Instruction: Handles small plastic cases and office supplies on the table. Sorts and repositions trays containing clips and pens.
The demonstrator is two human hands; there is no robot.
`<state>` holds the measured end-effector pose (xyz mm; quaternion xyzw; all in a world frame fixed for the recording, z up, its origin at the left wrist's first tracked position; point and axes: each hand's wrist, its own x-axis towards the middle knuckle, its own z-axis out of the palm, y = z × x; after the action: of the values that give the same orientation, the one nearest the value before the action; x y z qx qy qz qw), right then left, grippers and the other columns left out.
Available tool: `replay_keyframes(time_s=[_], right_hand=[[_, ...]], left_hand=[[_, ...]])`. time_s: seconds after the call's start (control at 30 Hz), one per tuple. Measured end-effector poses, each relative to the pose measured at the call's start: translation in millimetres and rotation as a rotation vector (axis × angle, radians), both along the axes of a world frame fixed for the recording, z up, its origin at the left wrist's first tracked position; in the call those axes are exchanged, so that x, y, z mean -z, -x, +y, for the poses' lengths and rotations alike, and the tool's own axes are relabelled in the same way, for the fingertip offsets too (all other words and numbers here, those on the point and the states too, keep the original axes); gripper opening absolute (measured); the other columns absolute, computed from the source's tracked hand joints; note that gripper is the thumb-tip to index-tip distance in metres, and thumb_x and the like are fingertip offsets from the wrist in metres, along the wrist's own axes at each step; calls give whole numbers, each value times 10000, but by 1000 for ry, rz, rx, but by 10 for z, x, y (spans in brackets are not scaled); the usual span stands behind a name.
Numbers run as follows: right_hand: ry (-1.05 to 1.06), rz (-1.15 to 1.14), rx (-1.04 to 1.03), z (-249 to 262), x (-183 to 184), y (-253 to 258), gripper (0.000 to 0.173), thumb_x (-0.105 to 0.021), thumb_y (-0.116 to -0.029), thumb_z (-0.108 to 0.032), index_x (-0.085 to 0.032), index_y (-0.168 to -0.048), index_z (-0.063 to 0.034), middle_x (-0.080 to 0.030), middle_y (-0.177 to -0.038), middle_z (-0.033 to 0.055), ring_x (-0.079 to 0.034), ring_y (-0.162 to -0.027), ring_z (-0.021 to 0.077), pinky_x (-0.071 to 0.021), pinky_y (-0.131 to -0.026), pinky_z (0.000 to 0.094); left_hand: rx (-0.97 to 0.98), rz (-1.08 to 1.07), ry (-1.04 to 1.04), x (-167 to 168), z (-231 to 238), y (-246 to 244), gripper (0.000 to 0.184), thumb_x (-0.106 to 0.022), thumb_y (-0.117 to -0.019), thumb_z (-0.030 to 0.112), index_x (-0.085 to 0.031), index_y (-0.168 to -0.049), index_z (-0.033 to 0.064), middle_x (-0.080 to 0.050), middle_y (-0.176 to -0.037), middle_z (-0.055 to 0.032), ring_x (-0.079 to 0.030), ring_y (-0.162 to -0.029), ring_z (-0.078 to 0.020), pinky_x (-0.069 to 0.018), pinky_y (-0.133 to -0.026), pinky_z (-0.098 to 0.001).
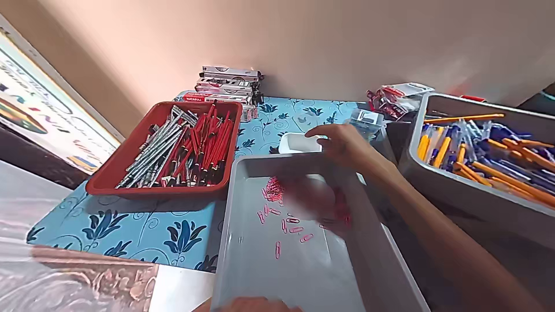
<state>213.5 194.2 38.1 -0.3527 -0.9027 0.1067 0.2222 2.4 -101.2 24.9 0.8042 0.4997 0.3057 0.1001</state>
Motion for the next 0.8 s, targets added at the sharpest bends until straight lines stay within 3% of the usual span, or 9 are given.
replay_keyframes(time_s=[0.1,0.2,0.23,0.33,0.47,0.53,0.6,0.7,0.8], right_hand=[[-100,25,-23,-325,-42,-123,257,-514,-990,29,-725,-1130,-11,-729,-956,159,-700,-819,311,-555,-738,525],[89,-146,-41,-609,-104,-320,153,-619,-953,-27,-725,-1051,-79,-654,-755,45,-625,-648,190,-520,-579,424],[249,-228,-38,-686,-140,-357,136,-649,-966,-48,-720,-1080,-69,-661,-760,51,-632,-666,186,-532,-611,420],[492,-430,-7,-805,-116,-375,278,-702,-961,-114,-677,-1235,-71,-699,-998,95,-675,-892,211,-555,-798,423],[492,-648,81,-917,-28,-213,385,-691,-975,-117,-607,-1336,-13,-642,-1190,219,-650,-1071,362,-518,-927,513],[441,-691,98,-934,74,-180,288,-639,-1006,-136,-645,-1273,-29,-645,-1142,218,-659,-1024,381,-525,-869,531],[353,-556,51,-911,184,-232,144,-646,-993,-130,-721,-1083,-46,-681,-965,155,-683,-886,318,-549,-768,505],[198,-258,-87,-828,328,-331,50,-660,-932,-94,-701,-928,-66,-649,-815,57,-651,-729,184,-550,-635,377],[122,-63,-142,-798,310,-359,118,-627,-923,-67,-709,-1005,-86,-661,-854,1,-622,-737,50,-530,-655,195]], left_hand=[[-313,-102,-125,90,321,404,352,-566,-1038,288,-721,-1040,-28,-732,-933,-181,-689,-868,-189,-542,-800,-290],[-545,-249,-174,384,736,567,343,-565,-1007,330,-729,-1022,28,-652,-812,6,-539,-696,65,-441,-636,-103],[-564,-293,-117,453,831,568,321,-591,-982,334,-724,-1061,53,-620,-783,60,-507,-651,99,-417,-594,-79],[-542,-439,69,596,1005,475,273,-652,-896,169,-700,-1141,60,-545,-766,76,-418,-580,60,-338,-523,-107],[-529,-578,136,580,1104,412,283,-600,-782,38,-702,-1040,93,-546,-745,111,-378,-528,76,-293,-470,-94],[-529,-619,152,593,1124,407,252,-602,-773,44,-696,-995,118,-501,-685,132,-367,-501,72,-296,-459,-95],[-538,-601,152,604,1119,419,241,-612,-767,73,-701,-979,146,-466,-646,144,-351,-475,66,-284,-441,-102],[-524,-343,84,583,1091,480,249,-626,-801,151,-720,-1031,158,-540,-791,100,-443,-590,36,-354,-509,-135],[-366,5,-82,467,1101,490,323,-549,-887,157,-732,-1129,44,-646,-985,-146,-606,-915,-291,-475,-770,-449]])
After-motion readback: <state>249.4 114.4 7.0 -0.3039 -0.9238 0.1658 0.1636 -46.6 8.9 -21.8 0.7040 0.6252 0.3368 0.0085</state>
